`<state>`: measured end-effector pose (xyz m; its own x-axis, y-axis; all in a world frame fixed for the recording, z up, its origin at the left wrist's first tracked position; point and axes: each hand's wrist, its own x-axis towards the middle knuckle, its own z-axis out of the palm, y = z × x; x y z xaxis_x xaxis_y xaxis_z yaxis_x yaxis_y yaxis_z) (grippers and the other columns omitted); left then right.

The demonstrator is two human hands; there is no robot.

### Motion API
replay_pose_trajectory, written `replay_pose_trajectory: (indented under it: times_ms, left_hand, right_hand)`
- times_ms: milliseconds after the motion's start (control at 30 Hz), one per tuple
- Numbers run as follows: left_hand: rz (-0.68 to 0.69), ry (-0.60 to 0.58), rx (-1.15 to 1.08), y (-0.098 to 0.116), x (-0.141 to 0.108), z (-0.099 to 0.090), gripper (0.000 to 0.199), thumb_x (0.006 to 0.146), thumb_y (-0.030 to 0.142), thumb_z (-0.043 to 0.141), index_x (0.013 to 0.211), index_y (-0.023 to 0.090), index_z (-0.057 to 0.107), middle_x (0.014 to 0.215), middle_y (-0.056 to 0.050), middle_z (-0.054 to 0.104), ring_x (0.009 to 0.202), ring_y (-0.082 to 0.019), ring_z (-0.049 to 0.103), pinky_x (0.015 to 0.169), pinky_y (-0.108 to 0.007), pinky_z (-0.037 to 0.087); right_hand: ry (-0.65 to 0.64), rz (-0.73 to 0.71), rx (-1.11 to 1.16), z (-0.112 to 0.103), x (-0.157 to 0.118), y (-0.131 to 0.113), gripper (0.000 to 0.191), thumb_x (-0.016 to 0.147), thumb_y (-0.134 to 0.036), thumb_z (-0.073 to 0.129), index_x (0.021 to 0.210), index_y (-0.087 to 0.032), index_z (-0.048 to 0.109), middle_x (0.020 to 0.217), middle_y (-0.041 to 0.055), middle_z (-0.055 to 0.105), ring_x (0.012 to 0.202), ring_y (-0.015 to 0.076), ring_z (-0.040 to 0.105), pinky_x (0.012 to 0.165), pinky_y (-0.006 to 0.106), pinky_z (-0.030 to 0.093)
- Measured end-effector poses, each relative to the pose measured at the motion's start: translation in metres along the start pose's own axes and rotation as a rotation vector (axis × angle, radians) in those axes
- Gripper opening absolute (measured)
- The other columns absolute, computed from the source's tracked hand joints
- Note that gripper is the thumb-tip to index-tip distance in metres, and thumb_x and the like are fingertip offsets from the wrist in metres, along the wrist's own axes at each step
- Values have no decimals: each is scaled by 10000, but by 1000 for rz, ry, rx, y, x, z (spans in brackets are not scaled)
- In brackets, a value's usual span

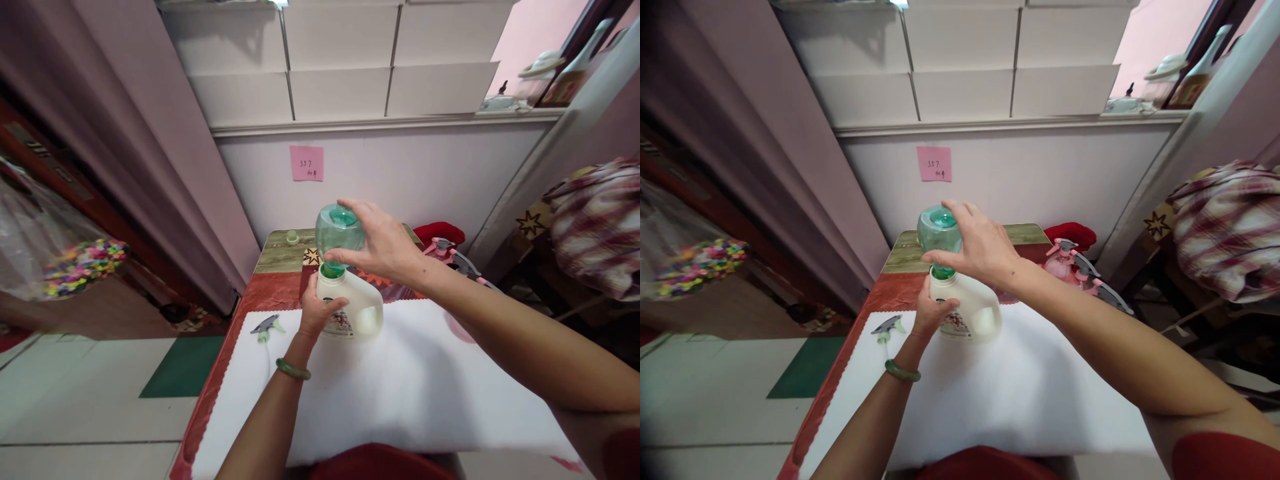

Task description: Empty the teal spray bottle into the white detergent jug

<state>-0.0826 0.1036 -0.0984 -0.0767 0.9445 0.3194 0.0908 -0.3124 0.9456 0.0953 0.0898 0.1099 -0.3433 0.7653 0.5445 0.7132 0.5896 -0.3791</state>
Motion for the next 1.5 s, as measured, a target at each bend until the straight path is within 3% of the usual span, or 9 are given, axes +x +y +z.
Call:
replay_pose_trajectory:
  times_ms: [467, 700, 867, 1067, 1500]
  left_hand:
    - [3, 2, 8, 0, 0, 0, 839, 524, 482, 932, 1236, 202, 586, 1029, -59, 725, 956, -269, 671, 850, -370, 530]
    - [9, -23, -28, -1, 0, 0, 883, 524, 501, 934, 1269, 195, 572, 1064, -78, 732, 958, -266, 674, 863, -369, 531]
    - [3, -36, -62, 0, -2, 1, 893, 522, 535, 928, 1256, 185, 559, 1058, -86, 738, 948, -263, 685, 855, -362, 542]
    - [3, -25, -48, 1, -2, 0, 890, 510, 528, 931, 1244, 189, 561, 1094, -94, 729, 988, -277, 685, 883, -377, 542]
    - [6, -24, -34, 2, -2, 0, 881, 512, 527, 930, 1238, 188, 565, 1076, -88, 738, 979, -275, 684, 882, -381, 541]
  right_hand:
    - [-1, 41, 29, -2, -2, -3, 830, 770, -564, 770, 1477, -246, 473, 1449, 133, 573, 1268, 371, 575, 1017, 541, 478]
    - [124, 66, 111, 6, -23, 17, 978, 754, -618, 761, 1566, -254, 357, 1498, 158, 529, 1351, 375, 517, 1089, 569, 429]
    - [164, 196, 194, 6, -42, 34, 1011, 688, -649, 806, 1527, -214, 445, 1462, 179, 565, 1339, 381, 541, 1109, 569, 426]
    - [202, 293, 301, -2, -44, 41, 925, 687, -635, 816, 1472, -243, 521, 1448, 139, 598, 1328, 357, 561, 1106, 558, 442]
    - [171, 303, 300, -4, -49, 47, 913, 661, -601, 846, 1446, -240, 548, 1376, 133, 646, 1262, 349, 606, 1064, 543, 481]
